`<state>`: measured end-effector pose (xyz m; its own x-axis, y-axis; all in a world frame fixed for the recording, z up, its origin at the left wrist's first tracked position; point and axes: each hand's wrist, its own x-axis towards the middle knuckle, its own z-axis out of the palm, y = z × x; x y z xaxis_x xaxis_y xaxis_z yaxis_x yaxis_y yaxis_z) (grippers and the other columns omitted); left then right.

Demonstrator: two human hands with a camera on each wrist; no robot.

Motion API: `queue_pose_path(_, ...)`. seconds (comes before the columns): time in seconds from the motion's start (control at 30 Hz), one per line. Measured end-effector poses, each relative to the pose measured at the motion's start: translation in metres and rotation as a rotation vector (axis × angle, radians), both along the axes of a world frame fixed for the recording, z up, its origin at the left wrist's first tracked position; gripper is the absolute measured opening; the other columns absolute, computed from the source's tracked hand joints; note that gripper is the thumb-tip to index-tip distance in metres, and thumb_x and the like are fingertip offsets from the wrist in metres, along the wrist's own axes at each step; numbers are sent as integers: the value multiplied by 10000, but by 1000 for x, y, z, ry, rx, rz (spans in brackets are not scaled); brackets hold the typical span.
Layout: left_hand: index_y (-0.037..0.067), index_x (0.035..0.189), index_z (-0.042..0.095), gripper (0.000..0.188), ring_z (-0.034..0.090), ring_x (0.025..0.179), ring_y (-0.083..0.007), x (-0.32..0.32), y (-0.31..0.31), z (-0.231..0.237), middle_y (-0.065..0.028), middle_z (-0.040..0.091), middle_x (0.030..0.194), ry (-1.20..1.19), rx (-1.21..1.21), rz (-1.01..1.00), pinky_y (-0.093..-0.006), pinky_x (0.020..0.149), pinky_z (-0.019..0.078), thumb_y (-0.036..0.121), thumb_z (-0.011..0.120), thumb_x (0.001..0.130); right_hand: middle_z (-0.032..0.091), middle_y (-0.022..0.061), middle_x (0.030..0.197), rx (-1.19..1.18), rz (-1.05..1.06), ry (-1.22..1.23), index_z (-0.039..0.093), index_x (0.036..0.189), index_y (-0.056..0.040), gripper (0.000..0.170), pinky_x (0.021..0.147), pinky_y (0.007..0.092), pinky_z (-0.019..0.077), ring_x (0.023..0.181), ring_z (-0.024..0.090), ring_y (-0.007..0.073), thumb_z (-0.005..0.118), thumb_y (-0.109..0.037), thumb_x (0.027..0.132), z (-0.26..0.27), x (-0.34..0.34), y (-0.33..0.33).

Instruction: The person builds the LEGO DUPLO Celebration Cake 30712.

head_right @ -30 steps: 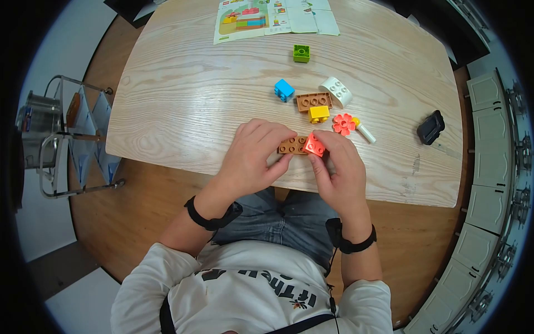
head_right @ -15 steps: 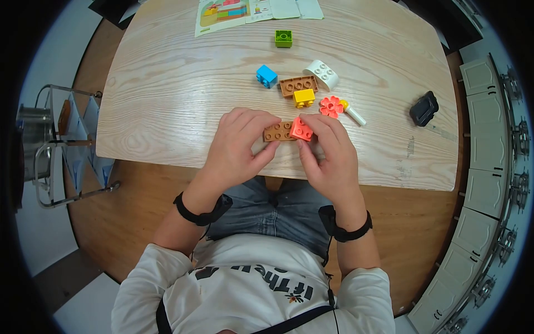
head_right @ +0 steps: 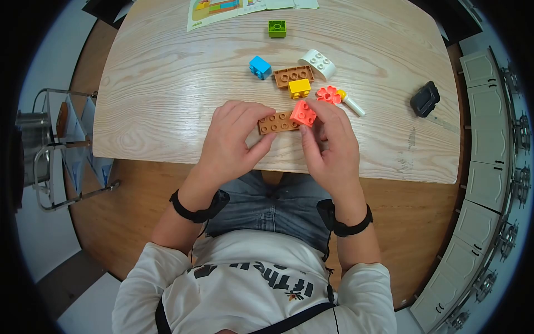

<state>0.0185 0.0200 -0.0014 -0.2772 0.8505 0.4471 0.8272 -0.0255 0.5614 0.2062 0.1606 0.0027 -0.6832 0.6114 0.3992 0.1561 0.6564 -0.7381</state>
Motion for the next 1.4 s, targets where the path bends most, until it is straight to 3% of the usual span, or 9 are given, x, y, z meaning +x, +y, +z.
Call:
queue_pose_path(0.2,81,1242,741,395,693,1124,-333,1,1,-2,-95,759,1210,-14,20,16,-451,987,514,94,853,864,660,156,1379,0,-263,-39,734,1341,-42,371,769,309,588,958,702,186,767,13,976,-8,-2,0)
queue_pose_path(0.4,76,1239,740,394,695,1123,-334,0,0,1,-100,758,1214,-17,37,8,-453,984,518,107,861,865,602,168,1468,42,-263,-21,748,1346,-72,394,839,341,598,1105,681,261,769,8,960,-12,-2,-1)
queue_pose_path(0.5,75,1234,739,393,695,1120,-335,0,1,0,-101,758,1212,-17,36,7,-454,982,517,123,868,867,604,152,1526,256,-208,-93,742,1401,-99,462,996,418,545,1256,626,311,771,-11,948,-6,-6,-1)
queue_pose_path(0.6,78,1230,738,387,693,1119,-335,0,0,-2,-99,757,1210,-23,35,2,-456,979,515,138,871,871,609,131,1576,319,-176,-220,730,1449,-124,523,1143,478,424,1357,561,334,777,-38,935,-2,-6,0)
queue_pose_path(0.7,86,1227,737,382,689,1120,-334,1,-1,0,-94,757,1206,-21,26,4,-458,980,511,150,869,875,631,120,1575,432,-168,-213,727,1457,-133,529,1200,489,356,1382,539,340,771,-49,937,-1,-10,-2)
queue_pose_path(0.8,92,1223,739,373,686,1123,-333,-1,-1,0,-88,758,1204,-13,18,8,-459,985,508,157,867,878,652,117,1547,453,-130,-177,728,1444,-115,507,1215,491,348,1395,534,344,774,-46,944,-1,-16,3)
queue_pose_path(1.0,88,1224,746,369,688,1112,-334,-1,-2,0,-87,761,1192,-24,13,-3,-459,983,505,155,864,881,686,138,1431,268,-215,-6,754,1331,-77,372,1169,472,414,1351,564,357,771,-41,961,-11,-12,11)
queue_pose_path(1.33,60,1236,743,371,694,1111,-334,-1,-1,0,-120,756,1203,-36,39,-10,-434,1003,520,113,859,888,686,137,1352,266,-226,-25,781,1185,-78,249,1116,456,455,1292,586,356,777,-21,943,-13,-13,8)
queue_pose_path(1.4,54,1258,734,360,698,1128,-294,-2,-3,-1,-116,754,1212,-168,61,25,-409,1013,535,98,848,919,687,130,1352,229,-230,-8,787,1166,-83,242,1110,454,457,1295,587,354,782,-19,933,-14,-14,8)
